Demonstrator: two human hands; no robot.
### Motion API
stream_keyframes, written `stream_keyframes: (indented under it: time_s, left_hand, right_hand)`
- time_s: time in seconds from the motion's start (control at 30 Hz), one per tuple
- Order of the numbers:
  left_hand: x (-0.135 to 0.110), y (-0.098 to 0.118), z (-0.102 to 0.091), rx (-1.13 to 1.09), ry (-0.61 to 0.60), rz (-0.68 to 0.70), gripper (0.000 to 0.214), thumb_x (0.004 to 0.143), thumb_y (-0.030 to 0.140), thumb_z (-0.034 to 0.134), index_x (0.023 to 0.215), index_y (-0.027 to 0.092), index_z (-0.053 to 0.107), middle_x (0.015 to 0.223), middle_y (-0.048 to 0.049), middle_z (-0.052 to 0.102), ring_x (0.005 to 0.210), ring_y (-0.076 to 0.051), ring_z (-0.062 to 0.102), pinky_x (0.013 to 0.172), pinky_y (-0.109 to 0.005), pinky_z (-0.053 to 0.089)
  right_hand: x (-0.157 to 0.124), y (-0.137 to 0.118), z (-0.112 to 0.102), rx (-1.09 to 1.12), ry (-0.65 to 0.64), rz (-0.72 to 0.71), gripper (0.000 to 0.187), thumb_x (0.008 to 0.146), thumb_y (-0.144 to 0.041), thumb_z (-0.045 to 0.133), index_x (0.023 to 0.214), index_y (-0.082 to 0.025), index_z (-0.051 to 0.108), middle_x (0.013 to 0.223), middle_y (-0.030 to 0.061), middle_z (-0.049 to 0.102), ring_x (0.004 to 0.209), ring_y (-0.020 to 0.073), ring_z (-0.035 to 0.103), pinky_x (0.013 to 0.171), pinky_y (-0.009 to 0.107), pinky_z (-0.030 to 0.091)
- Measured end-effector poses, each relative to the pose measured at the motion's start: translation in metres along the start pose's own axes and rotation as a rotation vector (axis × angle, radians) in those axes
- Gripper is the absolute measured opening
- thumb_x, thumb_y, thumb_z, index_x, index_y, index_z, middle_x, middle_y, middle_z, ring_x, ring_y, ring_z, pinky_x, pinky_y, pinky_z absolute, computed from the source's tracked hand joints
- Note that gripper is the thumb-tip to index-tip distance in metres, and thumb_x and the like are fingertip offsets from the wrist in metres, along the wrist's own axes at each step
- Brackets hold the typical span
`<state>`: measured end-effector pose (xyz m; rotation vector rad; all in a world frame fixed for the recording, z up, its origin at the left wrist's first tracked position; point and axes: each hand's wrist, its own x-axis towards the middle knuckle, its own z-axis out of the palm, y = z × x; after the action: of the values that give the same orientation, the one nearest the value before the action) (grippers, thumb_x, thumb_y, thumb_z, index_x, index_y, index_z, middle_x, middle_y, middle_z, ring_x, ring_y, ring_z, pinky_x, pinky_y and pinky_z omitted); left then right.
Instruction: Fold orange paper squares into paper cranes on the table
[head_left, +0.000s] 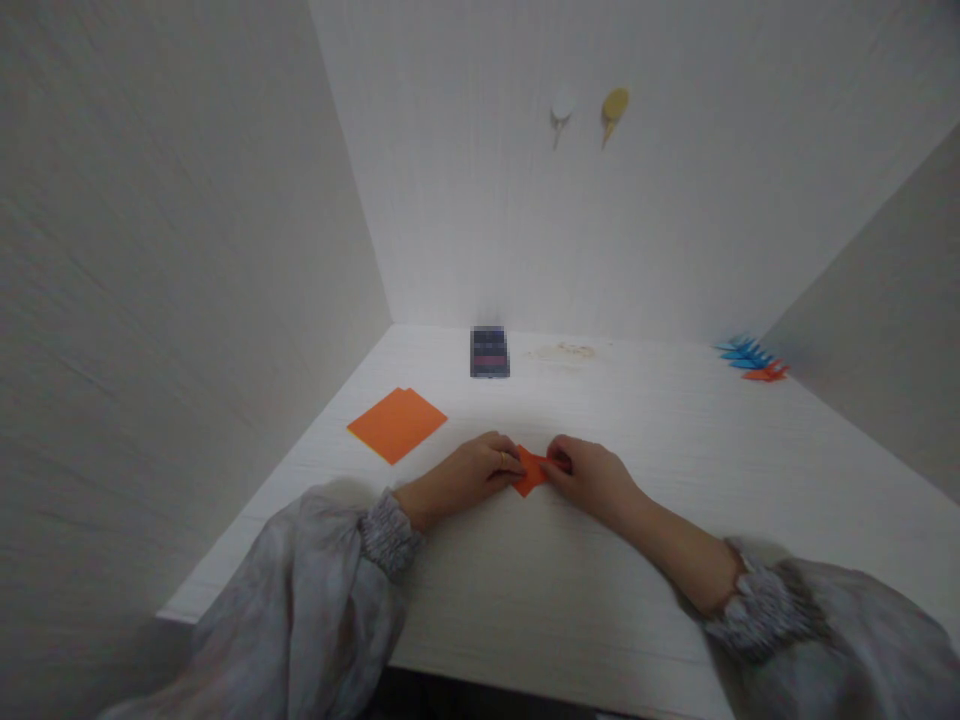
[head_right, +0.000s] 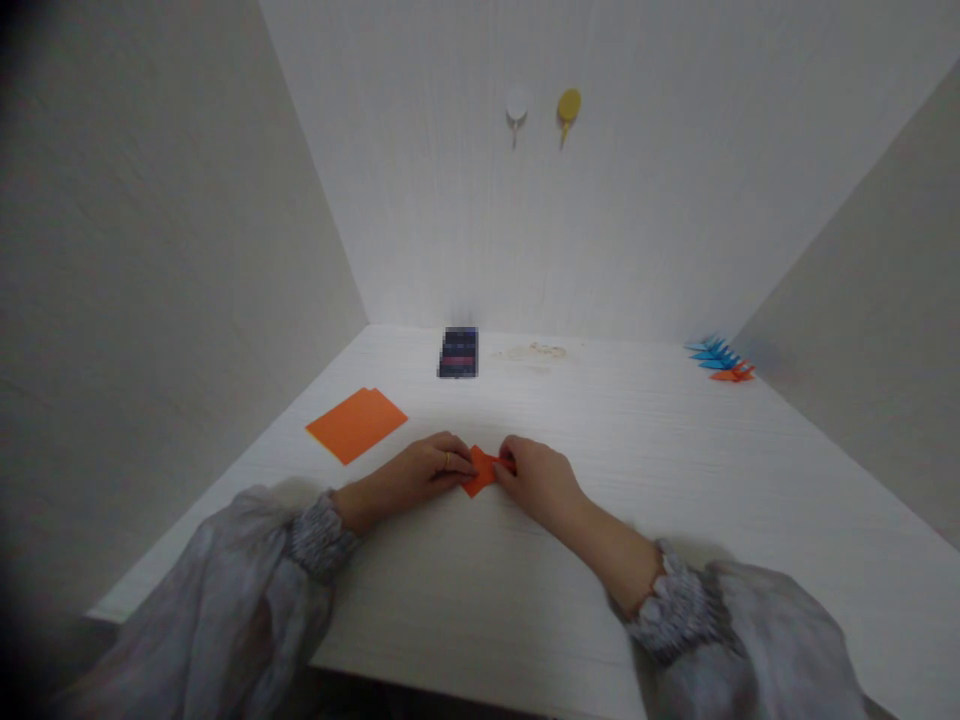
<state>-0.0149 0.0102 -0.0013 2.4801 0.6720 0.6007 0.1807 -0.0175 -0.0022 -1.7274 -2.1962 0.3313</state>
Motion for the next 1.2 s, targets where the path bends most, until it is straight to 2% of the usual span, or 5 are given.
stream_keyframes:
  time_s: [0.1, 0.2, 0.27, 0.53, 1.2]
  left_hand:
    - [0.0005, 0.0000, -0.0001, -0.018, 0.011, -0.013, 0.020, 0.080, 0.023, 0.047, 0.090, 0.019, 0.064, 0.093, -0.0066, 0.060, 0.086, -0.015, 0.053, 0.081, -0.029, 0.041]
    - [0.0003, 0.0005, -0.0003, -0.015, 0.017, -0.030, 0.019, 0.079, 0.024, 0.048, 0.089, 0.019, 0.064, 0.092, -0.0063, 0.060, 0.086, -0.015, 0.053, 0.081, -0.029, 0.041]
    - [-0.0003, 0.0007, -0.0003, -0.008, 0.022, -0.032, 0.020, 0.080, 0.024, 0.048, 0.089, 0.019, 0.064, 0.091, -0.0057, 0.059, 0.086, -0.015, 0.053, 0.082, -0.029, 0.040]
    - [-0.0007, 0.0030, -0.0015, 0.048, 0.019, -0.052, 0.018, 0.080, 0.025, 0.048, 0.086, 0.018, 0.063, 0.090, -0.0044, 0.058, 0.084, -0.014, 0.053, 0.079, -0.026, 0.041]
    - [0.0006, 0.0069, -0.0002, 0.130, 0.039, -0.099, 0.012, 0.080, 0.020, 0.047, 0.082, 0.016, 0.058, 0.085, -0.0027, 0.057, 0.080, -0.013, 0.051, 0.074, -0.024, 0.041]
  right_hand:
    - [-0.0038, 0.0042, -0.0041, 0.004, 0.091, -0.258, 0.018, 0.077, -0.026, 0.050, 0.093, -0.021, 0.059, 0.092, 0.0068, 0.056, 0.071, 0.0143, 0.052, 0.061, 0.026, 0.037]
    - [-0.0055, 0.0052, -0.0075, -0.043, 0.091, -0.531, 0.016, 0.080, -0.026, 0.048, 0.085, -0.022, 0.063, 0.087, 0.0065, 0.057, 0.080, 0.0182, 0.050, 0.070, 0.032, 0.036]
    - [-0.0050, 0.0048, -0.0071, -0.022, 0.047, -0.606, 0.019, 0.082, -0.029, 0.047, 0.085, -0.023, 0.064, 0.084, 0.0061, 0.058, 0.079, 0.0183, 0.050, 0.071, 0.032, 0.036]
    - [0.0002, 0.0093, 0.0021, 0.131, 0.014, -0.576, 0.021, 0.083, -0.028, 0.045, 0.085, -0.020, 0.065, 0.083, 0.0070, 0.059, 0.077, 0.0164, 0.052, 0.070, 0.030, 0.042]
    - [0.0003, 0.0084, 0.0010, 0.156, 0.010, -0.576, 0.017, 0.081, -0.027, 0.049, 0.083, -0.018, 0.063, 0.081, 0.0069, 0.057, 0.075, 0.0162, 0.051, 0.069, 0.030, 0.043]
